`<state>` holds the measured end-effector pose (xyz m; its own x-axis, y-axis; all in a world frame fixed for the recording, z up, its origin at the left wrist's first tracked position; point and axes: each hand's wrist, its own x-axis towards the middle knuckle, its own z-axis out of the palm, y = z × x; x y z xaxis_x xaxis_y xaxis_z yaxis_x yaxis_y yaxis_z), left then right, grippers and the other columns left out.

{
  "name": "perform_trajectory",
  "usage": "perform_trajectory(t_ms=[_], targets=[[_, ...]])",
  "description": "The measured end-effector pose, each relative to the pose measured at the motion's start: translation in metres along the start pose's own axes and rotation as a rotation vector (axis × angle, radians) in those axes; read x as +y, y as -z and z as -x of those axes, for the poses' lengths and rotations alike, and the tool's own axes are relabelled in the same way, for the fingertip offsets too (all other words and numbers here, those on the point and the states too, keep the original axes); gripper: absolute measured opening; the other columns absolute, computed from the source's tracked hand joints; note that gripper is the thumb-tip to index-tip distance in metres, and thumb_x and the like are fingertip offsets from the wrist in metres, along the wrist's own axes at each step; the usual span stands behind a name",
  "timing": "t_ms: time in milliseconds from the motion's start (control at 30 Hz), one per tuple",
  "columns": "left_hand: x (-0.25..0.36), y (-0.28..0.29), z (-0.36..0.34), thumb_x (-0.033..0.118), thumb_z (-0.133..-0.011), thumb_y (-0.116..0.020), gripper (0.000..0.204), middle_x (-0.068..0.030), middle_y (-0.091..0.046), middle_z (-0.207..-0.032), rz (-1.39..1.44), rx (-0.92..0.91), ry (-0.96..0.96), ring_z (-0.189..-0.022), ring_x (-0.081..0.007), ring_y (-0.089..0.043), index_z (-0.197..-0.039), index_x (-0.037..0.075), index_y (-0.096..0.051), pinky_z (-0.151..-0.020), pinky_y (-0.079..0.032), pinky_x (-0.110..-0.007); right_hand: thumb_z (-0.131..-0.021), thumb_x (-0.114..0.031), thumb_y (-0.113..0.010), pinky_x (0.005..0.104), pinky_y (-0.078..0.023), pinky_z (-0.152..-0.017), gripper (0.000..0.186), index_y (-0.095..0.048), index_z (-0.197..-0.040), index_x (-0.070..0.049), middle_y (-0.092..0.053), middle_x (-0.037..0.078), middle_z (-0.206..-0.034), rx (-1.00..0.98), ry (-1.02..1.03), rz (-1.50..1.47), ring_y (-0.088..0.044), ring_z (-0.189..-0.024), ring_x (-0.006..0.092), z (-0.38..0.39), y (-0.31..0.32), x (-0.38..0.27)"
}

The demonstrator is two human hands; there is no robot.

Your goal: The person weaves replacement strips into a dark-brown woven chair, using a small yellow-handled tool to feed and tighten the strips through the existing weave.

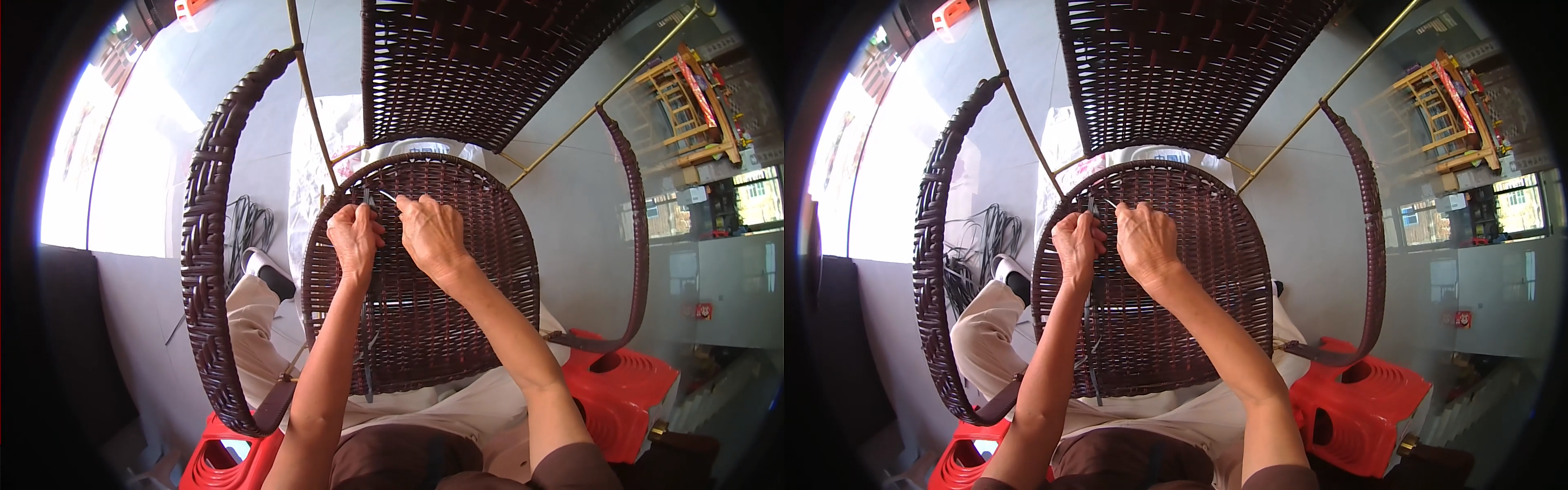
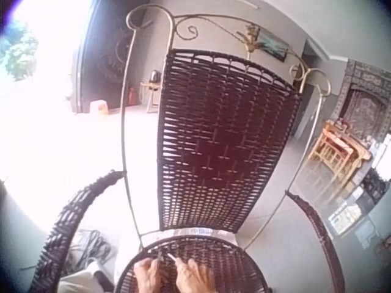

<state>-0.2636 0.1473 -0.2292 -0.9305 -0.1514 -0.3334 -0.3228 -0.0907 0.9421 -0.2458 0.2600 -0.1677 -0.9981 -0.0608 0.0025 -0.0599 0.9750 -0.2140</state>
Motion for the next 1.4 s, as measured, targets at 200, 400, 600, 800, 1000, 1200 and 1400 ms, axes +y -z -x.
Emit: perform_trajectory(t_ms=[200, 400, 600, 800, 1000, 1200, 1400], targets=[[0.002, 0.001, 0.001, 0.014, -0.087, -0.05, 0.027, -0.0094, -0.057, -0.052, -0.005, 0.008, 0.009, -0.036, -0.0109, -0.047, -0.069, -0.005, -0.056, -0.034, -0.037, -0.024, -0.084, -0.011, -0.052, 0.0378, -0.052, -0.054, 0.011, -0.059, -0.088, -0.004, -0.06, 0.017, -0.076, 0.029, -0.018, -0.078, -0.064, -0.061, 0.0296, 0.004, -0.004, -0.001], [0.001, 0.001, 0.0, 0.014, -0.088, -0.049, 0.027, -0.0092, -0.057, -0.053, 0.015, 0.012, -0.023, -0.036, -0.0108, -0.047, -0.07, -0.005, -0.056, -0.034, -0.036, -0.023, -0.084, -0.012, -0.053, 0.0377, -0.051, -0.052, 0.011, -0.061, -0.088, -0.005, -0.06, 0.016, -0.073, 0.08, 0.004, -0.101, -0.063, -0.059, 0.029, 0.005, -0.006, -0.001], [-0.005, 0.002, -0.001, 0.019, -0.087, -0.05, 0.028, -0.0076, -0.055, -0.054, 0.016, 0.02, -0.031, -0.036, -0.0114, -0.047, -0.07, -0.002, -0.056, -0.032, -0.034, -0.022, -0.084, -0.013, -0.054, 0.0379, -0.05, -0.051, 0.011, -0.061, -0.087, -0.005, -0.06, 0.015, -0.071, 0.093, -0.007, -0.124, -0.062, -0.058, 0.0282, 0.005, -0.004, -0.002], [-0.005, 0.002, -0.002, 0.019, -0.088, -0.05, 0.028, -0.0071, -0.055, -0.054, 0.012, 0.011, -0.045, -0.036, -0.0112, -0.047, -0.069, -0.002, -0.056, -0.032, -0.034, -0.022, -0.084, -0.014, -0.054, 0.0379, -0.05, -0.048, 0.012, -0.061, -0.085, -0.005, -0.06, 0.015, -0.071, 0.129, -0.023, -0.136, -0.062, -0.055, 0.0276, 0.001, -0.012, -0.001], [-0.009, 0.004, -0.003, 0.019, -0.088, -0.05, 0.028, -0.0069, -0.055, -0.053, 0.003, 0.013, -0.041, -0.036, -0.0109, -0.047, -0.069, -0.002, -0.056, -0.033, -0.034, -0.022, -0.077, -0.01, -0.055, 0.0383, -0.051, -0.052, 0.011, -0.063, -0.073, -0.003, -0.063, 0.016, -0.065, -0.012, 0.037, -0.057, -0.064, -0.057, 0.0273, -0.025, 0.014, -0.005], [-0.004, 0.002, -0.002, 0.016, -0.088, -0.049, 0.029, -0.0092, -0.057, -0.053, -0.018, 0.002, -0.04, -0.036, -0.0105, -0.047, -0.07, -0.004, -0.055, -0.034, -0.035, -0.023, -0.066, -0.005, -0.056, 0.0381, -0.053, -0.062, 0.013, -0.067, -0.072, -0.002, -0.066, 0.017, -0.073, -0.37, 0.042, 0.124, -0.066, -0.068, 0.0271, -0.081, 0.052, -0.019], [-0.001, 0.003, 0.001, 0.017, -0.089, -0.049, 0.029, -0.009, -0.057, -0.053, -0.012, -0.001, -0.033, -0.036, -0.0105, -0.047, -0.07, -0.004, -0.055, -0.034, -0.036, -0.023, -0.064, -0.006, -0.057, 0.0382, -0.051, -0.073, 0.027, -0.069, -0.088, -0.002, -0.067, 0.017, -0.09, -0.533, 0.117, 0.207, -0.066, -0.084, 0.0281, -0.099, 0.054, -0.034]])
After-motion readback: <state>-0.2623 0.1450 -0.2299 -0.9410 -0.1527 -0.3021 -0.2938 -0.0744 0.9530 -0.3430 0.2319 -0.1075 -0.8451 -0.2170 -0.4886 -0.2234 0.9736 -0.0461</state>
